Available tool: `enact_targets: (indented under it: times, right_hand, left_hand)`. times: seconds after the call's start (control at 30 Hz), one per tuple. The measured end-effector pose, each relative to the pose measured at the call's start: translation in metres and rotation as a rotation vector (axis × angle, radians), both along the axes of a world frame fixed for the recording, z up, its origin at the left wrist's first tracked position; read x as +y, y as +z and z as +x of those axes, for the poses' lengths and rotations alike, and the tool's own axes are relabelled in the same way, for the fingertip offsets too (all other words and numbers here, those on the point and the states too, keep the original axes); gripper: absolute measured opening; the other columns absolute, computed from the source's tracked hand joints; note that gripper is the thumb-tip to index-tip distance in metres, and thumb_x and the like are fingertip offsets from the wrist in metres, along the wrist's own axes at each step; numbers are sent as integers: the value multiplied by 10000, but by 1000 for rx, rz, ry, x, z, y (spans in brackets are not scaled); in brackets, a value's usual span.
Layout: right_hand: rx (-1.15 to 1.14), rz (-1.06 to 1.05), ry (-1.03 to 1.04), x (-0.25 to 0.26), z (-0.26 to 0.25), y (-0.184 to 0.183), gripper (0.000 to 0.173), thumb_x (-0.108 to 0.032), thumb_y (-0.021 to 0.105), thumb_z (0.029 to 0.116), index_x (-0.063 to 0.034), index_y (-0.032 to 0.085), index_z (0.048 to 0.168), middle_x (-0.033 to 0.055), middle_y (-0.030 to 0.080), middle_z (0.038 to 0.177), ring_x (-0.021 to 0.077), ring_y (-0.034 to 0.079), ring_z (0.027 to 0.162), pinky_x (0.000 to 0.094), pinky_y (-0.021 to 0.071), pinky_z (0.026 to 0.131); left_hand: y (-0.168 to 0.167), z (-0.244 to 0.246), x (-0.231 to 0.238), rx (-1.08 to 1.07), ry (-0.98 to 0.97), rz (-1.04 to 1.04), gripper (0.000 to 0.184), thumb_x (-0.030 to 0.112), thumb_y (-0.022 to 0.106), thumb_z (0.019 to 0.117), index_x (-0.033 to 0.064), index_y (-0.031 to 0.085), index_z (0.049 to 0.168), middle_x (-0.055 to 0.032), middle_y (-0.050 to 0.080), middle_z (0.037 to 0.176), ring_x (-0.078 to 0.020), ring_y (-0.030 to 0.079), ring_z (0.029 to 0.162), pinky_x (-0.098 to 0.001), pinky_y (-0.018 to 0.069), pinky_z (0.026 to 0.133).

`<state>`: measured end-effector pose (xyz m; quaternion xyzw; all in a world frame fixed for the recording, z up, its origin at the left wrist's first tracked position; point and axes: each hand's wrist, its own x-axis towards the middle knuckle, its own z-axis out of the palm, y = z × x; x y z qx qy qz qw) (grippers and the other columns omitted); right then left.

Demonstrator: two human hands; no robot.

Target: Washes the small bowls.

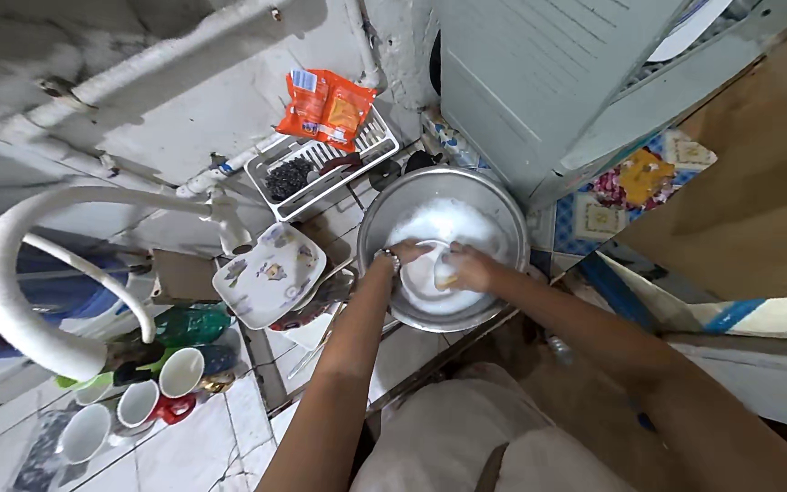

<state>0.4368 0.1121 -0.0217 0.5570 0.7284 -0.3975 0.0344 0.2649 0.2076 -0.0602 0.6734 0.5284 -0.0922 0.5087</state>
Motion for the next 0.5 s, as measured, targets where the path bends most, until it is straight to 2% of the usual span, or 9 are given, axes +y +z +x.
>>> enact_targets:
  times: [0.07,0.1,0.17,0.23,0.3,0.37,0.4,0.47,0.5]
  right_hand:
    - [-134,-17,53,-7,-19,-7,472,-24,625,979,114,509,1415,358,382,1536,518,374,1435,624,350,1147]
    - [-211,-12,35,-9,-26,-13,430,18,579,978,149,512,1383,376,367,1531,534,377,1423,633,366,1130]
    - [-342,-47,-51,-3,-42,-16,449,67,513,984,198,441,1408,400,274,1569,559,350,1430,633,394,1111]
    - [-343,-41,-153,8,-52,-19,467,46,426,1029,180,364,1472,372,231,1604,531,359,1442,597,408,1121]
    - [-219,29,-191,20,-54,-28,462,-36,458,1044,117,414,1478,329,297,1594,480,434,1411,564,420,1130]
    - [-72,-13,-145,33,-56,-36,530,-114,563,1014,68,439,1496,294,339,1592,442,410,1438,567,363,1172]
    - [11,-45,-87,36,-57,-40,534,-157,556,1033,81,434,1495,297,369,1581,428,375,1466,558,305,1207]
    - [108,-106,43,31,-59,-37,469,-176,458,1088,134,470,1439,340,457,1504,454,404,1445,570,278,1207]
    - [124,-159,80,26,-59,-27,447,-161,399,1111,158,483,1413,363,474,1475,478,420,1425,585,279,1193]
  left_hand:
    - [-2,3,-4,-40,-53,7,572,405,413,1109,-27,482,1478,-253,473,1523,-371,423,1447,-540,295,1203]
    - [-3,4,-5,-44,-66,-1,597,423,332,1123,-25,457,1496,-256,447,1543,-372,409,1457,-549,293,1203]
    - [1,6,-9,2,-22,-69,640,474,239,1123,14,421,1529,-255,444,1538,-375,459,1404,-562,357,1142]
    - [-6,4,-15,29,150,-174,638,515,261,1111,41,488,1473,-245,553,1382,-336,603,1156,-498,498,959]
    - [-21,-1,-15,-13,350,-220,585,508,340,1094,46,559,1378,-211,616,1229,-287,636,979,-452,540,838]
    - [-35,-9,-11,-62,450,-173,558,477,398,1088,35,559,1387,-219,613,1264,-298,632,1038,-467,533,879]
    - [-38,-13,-10,-79,425,-118,547,444,406,1095,11,555,1394,-232,603,1314,-313,622,1128,-480,519,946]
    - [-18,-12,-11,-60,242,-24,492,289,362,1131,-78,508,1424,-281,515,1460,-357,498,1371,-490,376,1150]
    - [-10,-12,-11,-14,146,20,461,227,362,1130,-109,508,1409,-303,496,1472,-381,460,1406,-498,331,1177]
